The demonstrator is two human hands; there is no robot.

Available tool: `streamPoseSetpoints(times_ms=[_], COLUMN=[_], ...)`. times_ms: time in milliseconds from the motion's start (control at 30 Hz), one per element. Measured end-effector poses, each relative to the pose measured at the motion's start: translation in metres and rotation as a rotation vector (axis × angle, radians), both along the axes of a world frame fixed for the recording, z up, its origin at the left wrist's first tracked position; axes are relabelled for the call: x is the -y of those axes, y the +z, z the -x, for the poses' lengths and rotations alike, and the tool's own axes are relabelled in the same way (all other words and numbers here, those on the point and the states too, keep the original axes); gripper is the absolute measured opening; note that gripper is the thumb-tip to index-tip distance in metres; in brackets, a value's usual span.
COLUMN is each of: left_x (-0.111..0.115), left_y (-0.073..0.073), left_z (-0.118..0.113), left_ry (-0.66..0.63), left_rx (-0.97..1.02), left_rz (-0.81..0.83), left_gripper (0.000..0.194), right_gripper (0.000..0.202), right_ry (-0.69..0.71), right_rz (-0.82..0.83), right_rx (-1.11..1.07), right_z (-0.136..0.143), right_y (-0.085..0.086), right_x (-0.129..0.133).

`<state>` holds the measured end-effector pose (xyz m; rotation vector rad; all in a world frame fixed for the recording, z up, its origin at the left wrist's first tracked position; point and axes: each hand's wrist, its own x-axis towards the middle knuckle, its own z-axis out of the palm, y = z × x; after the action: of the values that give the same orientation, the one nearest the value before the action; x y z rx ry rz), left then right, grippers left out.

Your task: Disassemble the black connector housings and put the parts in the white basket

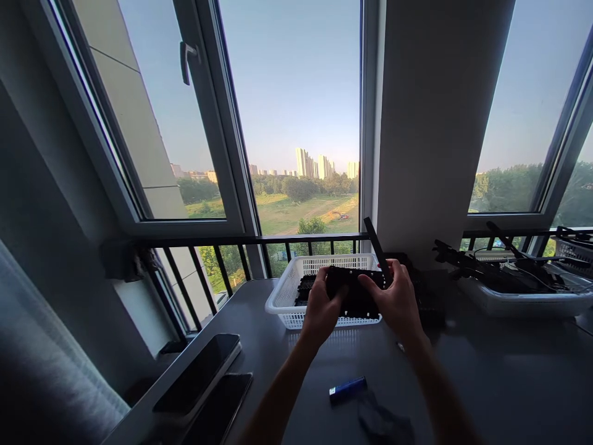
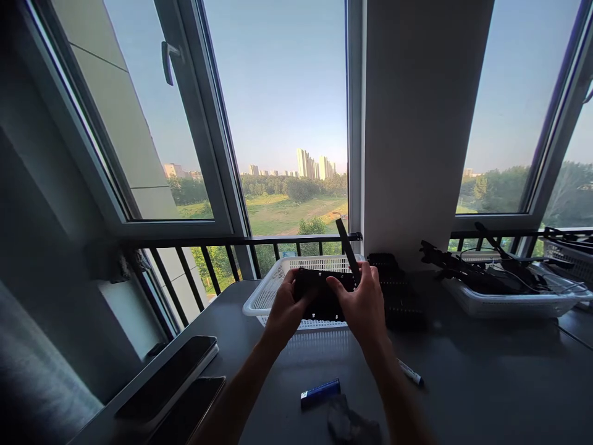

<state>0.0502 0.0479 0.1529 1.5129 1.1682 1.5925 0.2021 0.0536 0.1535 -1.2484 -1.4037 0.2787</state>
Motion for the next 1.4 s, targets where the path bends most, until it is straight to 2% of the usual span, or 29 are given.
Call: streamPoseSetpoints(times_ms=[133,233,433,533,733,833,1000,1133,1233,1300,1400], left_x=[-0.007,-0.009,-0.001,-0.001,-0.008,-0.011,-0.01,-0.007,-0.006,-0.004,-0.002], left_y=[0.001,0.002,0.006,0.006,0.001,0.0,0.003,0.004,0.005,0.006,0.005], left_z=[0.012,0.02,0.021,0.018,0.018,0.019,0.014,0.012,0.015,0.015,0.009], left_ry=[0.001,0.031,0.154,0.189,0.04,0.086,0.143,0.1,0.069,-0.002,-0.17], left_rx=[0.048,0.027,-0.109,-0.11,0.116,0.263,0.502,0.481,0.317,0.195,0.115], left_rz=[-0.002,-0.051,-0.061,-0.049,-0.072,-0.088,-0.074,-0.002,0.016,0.052,0.12], left_gripper=[0.037,0.046,0.062,0.058,0.045,0.041,0.037,0.047,0.053,0.055,0.052], right_gripper=[0.041,0.041,0.048,0.049,0.049,0.055,0.059,0.046,0.05,0.06,0.063], right_ry=[0.203,0.337,0.429,0.472,0.494,0.52,0.663,0.642,0.505,0.427,0.395], right_rz=[0.043,0.097,0.186,0.241,0.226,0.272,0.37,0.33,0.264,0.212,0.161], right_rx=[-0.114,-0.21,-0.344,-0.4,-0.498,-0.484,-0.468,-0.503,-0.515,-0.492,-0.385], right_z=[-0.013,-0.018,-0.015,-0.014,-0.017,-0.018,-0.011,-0.003,-0.005,-0.008,-0.01], right_y=[0.0,0.001,0.007,0.01,0.012,0.012,0.011,0.01,0.007,0.004,0.0], right_x=[-0.008,-0.009,0.0,0.004,0.003,0.002,0.007,0.007,0.001,-0.004,-0.009])
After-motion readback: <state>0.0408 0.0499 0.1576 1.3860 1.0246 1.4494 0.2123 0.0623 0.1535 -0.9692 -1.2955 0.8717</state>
